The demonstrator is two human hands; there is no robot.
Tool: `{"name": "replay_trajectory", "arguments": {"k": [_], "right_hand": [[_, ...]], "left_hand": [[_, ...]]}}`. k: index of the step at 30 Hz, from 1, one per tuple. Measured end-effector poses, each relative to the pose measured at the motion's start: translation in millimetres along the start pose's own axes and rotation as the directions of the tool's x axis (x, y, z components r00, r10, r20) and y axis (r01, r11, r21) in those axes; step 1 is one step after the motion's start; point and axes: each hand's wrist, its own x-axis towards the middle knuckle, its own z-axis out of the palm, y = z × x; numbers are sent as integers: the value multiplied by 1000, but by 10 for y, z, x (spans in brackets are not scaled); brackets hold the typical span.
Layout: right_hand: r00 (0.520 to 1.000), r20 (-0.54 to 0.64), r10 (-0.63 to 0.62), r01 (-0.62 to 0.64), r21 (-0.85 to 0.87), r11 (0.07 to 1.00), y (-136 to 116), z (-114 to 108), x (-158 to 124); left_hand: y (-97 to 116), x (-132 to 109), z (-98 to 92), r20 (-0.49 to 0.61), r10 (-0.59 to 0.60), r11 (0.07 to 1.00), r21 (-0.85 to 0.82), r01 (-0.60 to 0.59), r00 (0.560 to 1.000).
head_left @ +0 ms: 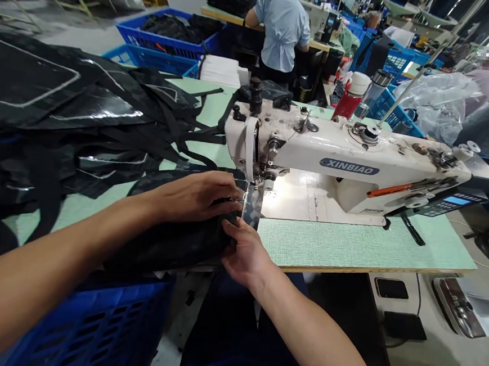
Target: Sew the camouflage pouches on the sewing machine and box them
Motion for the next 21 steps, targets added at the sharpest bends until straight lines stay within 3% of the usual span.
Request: {"name": "replay_trajectory", "arguments": {"k": [2, 5, 6, 7, 8, 10, 11, 13, 15, 17, 21], "right_hand": [[1000, 2, 0, 0, 24, 1000, -15, 1, -35], [1000, 8, -6, 5, 81, 997, -25, 9, -99], [1000, 6, -6, 6, 90, 996, -21, 18, -111], [1000, 1, -11, 11, 94, 996, -13, 33, -113], [1000, -7, -23, 24, 95, 995, -5, 52, -104], [999, -19, -46, 47, 103, 994, 7, 103, -59], [998, -25, -50, 52, 115, 992, 6, 130, -28], [998, -49, -37, 44, 150, 988, -15, 174, 25], [997, -76, -12, 26, 182, 983, -58, 192, 40], [996, -92, -4, 23, 200, 980, -111, 182, 8], [994, -108, -12, 34, 199, 979, -195, 130, -95]], "left_hand": [[158, -133, 74, -94, -192, 956, -243, 164, 977], [382, -418, 162, -192, -497, 730, -620, 288, 846], [428, -523, 169, -202, -537, 695, -656, 294, 819], [450, -622, 162, -213, -519, 723, -625, 293, 828], [443, -710, 139, -217, -434, 812, -514, 276, 874], [346, -826, 55, -121, -108, 994, -48, 103, 987], [265, -846, 3, -3, 66, 973, 224, -63, 998], [73, -811, -95, 257, 270, 721, 585, -372, 928], [-107, -713, -151, 392, 323, 512, 693, -508, 861], [-240, -611, -151, 431, 352, 459, 695, -554, 831], [-398, -525, -57, 404, 450, 501, 624, -600, 796]]}}
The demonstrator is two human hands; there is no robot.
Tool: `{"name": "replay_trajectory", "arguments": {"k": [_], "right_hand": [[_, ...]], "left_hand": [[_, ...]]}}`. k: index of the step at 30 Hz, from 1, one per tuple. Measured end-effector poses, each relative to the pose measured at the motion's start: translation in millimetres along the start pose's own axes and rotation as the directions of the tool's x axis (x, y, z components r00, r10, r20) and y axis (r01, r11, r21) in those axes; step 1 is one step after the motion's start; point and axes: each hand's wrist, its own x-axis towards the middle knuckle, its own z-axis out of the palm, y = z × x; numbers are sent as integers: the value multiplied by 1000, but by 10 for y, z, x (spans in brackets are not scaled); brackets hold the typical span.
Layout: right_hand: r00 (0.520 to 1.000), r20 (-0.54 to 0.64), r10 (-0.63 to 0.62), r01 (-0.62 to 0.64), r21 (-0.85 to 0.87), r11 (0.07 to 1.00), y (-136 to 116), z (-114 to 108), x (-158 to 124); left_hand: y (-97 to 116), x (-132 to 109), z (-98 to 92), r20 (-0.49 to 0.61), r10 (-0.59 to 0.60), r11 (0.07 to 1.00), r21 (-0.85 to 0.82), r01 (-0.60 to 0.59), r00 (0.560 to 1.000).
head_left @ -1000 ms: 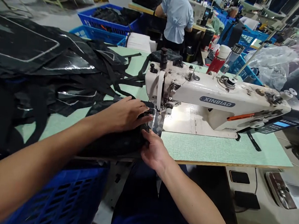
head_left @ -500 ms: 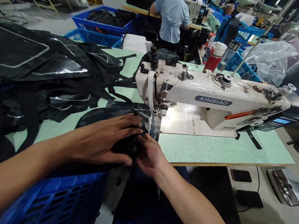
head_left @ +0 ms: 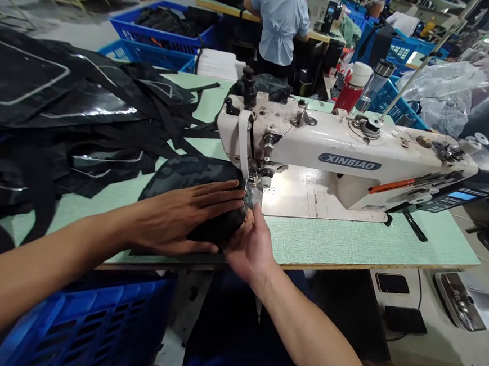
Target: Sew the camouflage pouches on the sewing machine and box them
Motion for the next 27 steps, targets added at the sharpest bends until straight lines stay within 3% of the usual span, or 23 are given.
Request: {"name": "replay_trajectory", "arguments": {"k": [4, 7, 10, 11, 12, 14, 16, 18, 20, 22, 27], "right_hand": [[1000, -6, 21, -21, -44, 999, -38, -16, -2], [999, 30, 26, -22, -126, 992, -52, -53, -38], [993, 105, -50, 88, -402, 911, -130, -170, -204], [985, 137, -109, 167, -547, 820, -186, -226, -277], [965, 182, -188, 261, -694, 671, -260, -285, -347], [871, 340, -354, 428, -880, 207, -447, -403, -443], [754, 541, -372, 479, -841, -252, -641, -499, -453], [719, 654, -235, 467, -705, -534, -783, -558, -398], [745, 660, -94, 438, -591, -677, -846, -578, -330], [773, 634, -30, 399, -522, -754, -843, -569, -292], [789, 615, -11, 342, -453, -823, -773, -529, -318]], "left_hand": [[-16, -58, 178, -170, 2, 999, -46, -10, 985], [17, -111, 313, -208, -47, 998, -46, 38, 977], [133, -122, 420, -262, -102, 995, -26, 98, 960], [180, -115, 442, -278, -118, 993, -18, 118, 953], [223, -104, 456, -285, -128, 991, -7, 131, 950], [291, -78, 460, -270, -134, 989, 18, 144, 954], [328, -57, 447, -244, -142, 987, 36, 155, 959], [345, -49, 435, -231, -155, 985, 42, 169, 960], [354, -53, 435, -226, -158, 985, 36, 171, 961], [362, -63, 444, -222, -156, 986, 24, 166, 963], [386, -66, 453, -224, -151, 986, 40, 163, 963]]}}
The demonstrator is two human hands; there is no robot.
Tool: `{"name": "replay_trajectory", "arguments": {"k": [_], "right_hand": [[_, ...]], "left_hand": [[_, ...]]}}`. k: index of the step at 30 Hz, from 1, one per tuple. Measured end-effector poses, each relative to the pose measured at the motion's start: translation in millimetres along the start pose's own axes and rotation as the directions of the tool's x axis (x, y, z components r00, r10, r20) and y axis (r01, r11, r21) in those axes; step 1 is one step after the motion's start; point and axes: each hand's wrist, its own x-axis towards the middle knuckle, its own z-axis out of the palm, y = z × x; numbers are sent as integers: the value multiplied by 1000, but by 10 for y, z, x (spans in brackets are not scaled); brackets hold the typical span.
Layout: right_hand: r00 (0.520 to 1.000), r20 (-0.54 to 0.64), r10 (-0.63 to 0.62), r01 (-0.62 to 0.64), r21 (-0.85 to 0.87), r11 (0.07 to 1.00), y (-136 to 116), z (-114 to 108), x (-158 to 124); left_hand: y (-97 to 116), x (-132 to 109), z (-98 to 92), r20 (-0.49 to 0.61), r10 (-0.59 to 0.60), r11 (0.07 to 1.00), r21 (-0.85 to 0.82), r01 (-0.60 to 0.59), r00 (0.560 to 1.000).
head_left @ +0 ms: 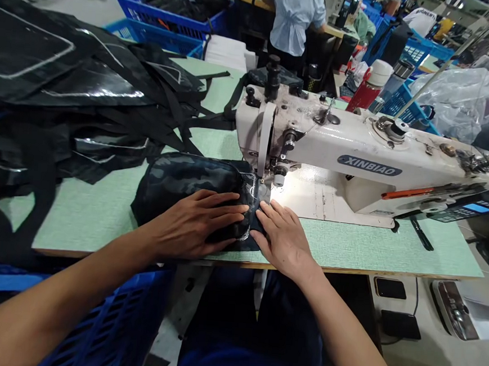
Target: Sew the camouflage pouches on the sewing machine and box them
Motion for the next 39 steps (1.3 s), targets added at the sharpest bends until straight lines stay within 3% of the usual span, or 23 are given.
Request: {"name": "replay_trajectory", "arguments": {"k": [5, 18, 27, 32, 39], "right_hand": [[1000, 6, 12, -12, -15, 1000, -7, 6, -5], [999, 10, 31, -32, 89, 996, -5, 37, 8], [999, 41, 0, 4, -93, 996, 219, -87, 359], [999, 33, 3, 1, -130, 992, 268, -122, 471], [999, 19, 45, -42, -128, 991, 268, -56, 508]], "left_hand": [[20, 10, 0, 51, -16, 999, 40, 14, 999], [-4, 63, 33, 39, 3, 1000, -23, -2, 999], [-399, 272, 296, 6, 23, 999, 40, -23, 1000], [-534, 445, 209, 56, 62, 996, 62, -65, 997], [-628, 506, 188, 101, 61, 997, 49, -66, 993]]}}
